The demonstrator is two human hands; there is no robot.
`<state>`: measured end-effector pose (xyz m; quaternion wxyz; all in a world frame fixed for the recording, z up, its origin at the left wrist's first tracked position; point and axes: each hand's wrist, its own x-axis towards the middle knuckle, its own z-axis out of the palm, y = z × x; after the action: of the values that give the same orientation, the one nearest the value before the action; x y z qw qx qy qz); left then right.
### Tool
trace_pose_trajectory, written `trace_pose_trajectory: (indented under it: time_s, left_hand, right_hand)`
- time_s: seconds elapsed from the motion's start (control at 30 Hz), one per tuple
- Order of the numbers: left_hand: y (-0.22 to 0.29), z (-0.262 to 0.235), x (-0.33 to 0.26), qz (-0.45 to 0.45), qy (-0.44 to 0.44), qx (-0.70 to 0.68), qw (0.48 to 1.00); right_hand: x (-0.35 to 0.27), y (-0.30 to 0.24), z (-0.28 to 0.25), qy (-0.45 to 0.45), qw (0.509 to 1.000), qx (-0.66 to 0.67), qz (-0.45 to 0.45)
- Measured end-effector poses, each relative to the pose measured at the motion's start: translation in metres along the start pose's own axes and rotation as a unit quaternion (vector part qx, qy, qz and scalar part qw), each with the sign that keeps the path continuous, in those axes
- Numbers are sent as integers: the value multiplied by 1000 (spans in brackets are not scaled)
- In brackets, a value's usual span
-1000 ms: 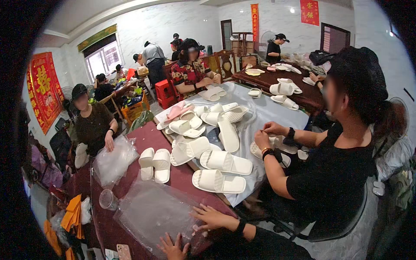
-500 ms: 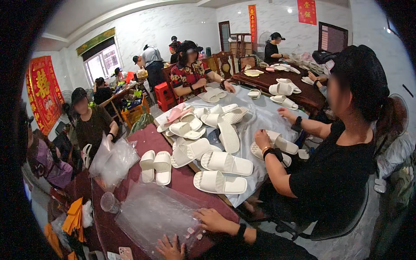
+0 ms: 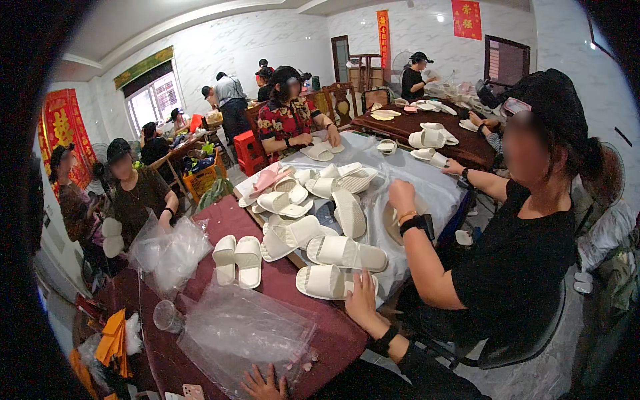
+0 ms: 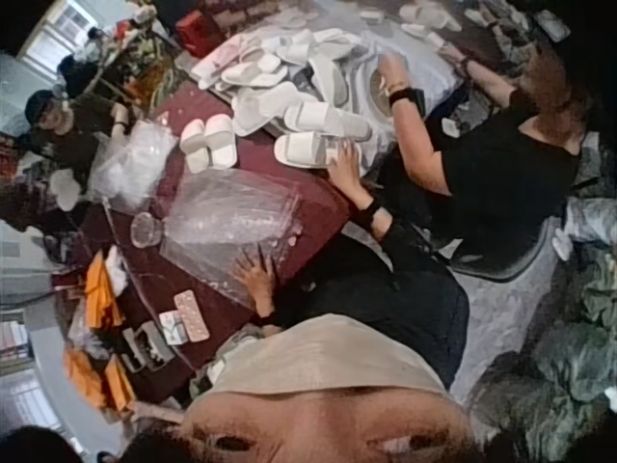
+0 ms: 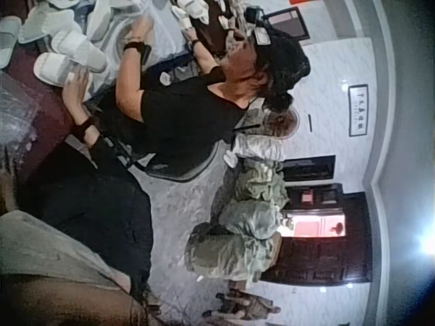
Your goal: Packing white slippers into individual plastic bags and then into a larger green bag.
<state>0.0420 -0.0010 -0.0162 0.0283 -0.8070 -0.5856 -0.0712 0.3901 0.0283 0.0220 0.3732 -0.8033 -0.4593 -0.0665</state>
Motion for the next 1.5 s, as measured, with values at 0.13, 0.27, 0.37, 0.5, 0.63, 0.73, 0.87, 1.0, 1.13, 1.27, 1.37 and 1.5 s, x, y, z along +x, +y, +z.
trace_pose_trajectory:
  time_s: [0.13, 0.27, 0.37, 0.5, 0.63, 0.73, 0.87, 1.0, 1.13, 1.27, 1.37, 1.5]
  left_hand:
    - [-1, -1, 0, 7, 19, -27, 999]
    - [0, -3, 2, 15, 12, -22, 1000]
    - [1, -6, 2, 20, 8, -4, 1000]
    - [4, -14, 0, 16, 3, 0, 1000]
    - [5, -18, 1, 17, -15, 23, 999]
    - [5, -19, 1, 15, -21, 27, 999]
    - [4, -11, -1, 7, -12, 34, 999]
    - [6, -19, -2, 9, -7, 13, 1000]
    - [8, -24, 1, 15, -18, 26, 999]
    - [4, -20, -1, 4, -16, 12, 1000]
    - [8, -18, -1, -7, 10, -9, 1000]
    - [9, -21, -2, -5, 19, -8, 1000]
  right_hand:
    - [8, 22, 15, -45, 997, -31, 59]
    - [17, 29, 23, -145, 985, 52, 81]
    - [7, 10, 27, -212, 965, -137, -69]
    - [-11, -19, 17, -245, 954, -119, -129]
    - [-27, -27, 22, -241, 952, -132, -133]
    - [-27, -27, 19, -257, 945, -140, -146]
    - [-23, -19, 20, -301, 937, -100, -149]
    - [-3, -32, 14, -320, 940, -48, -112]
    - [1, -44, 27, -369, 873, 319, 4]
    - [5, -75, 12, -332, 758, 512, 231]
    - [8, -66, 28, -250, 720, 580, 289]
    - [9, -66, 48, -267, 623, 685, 267]
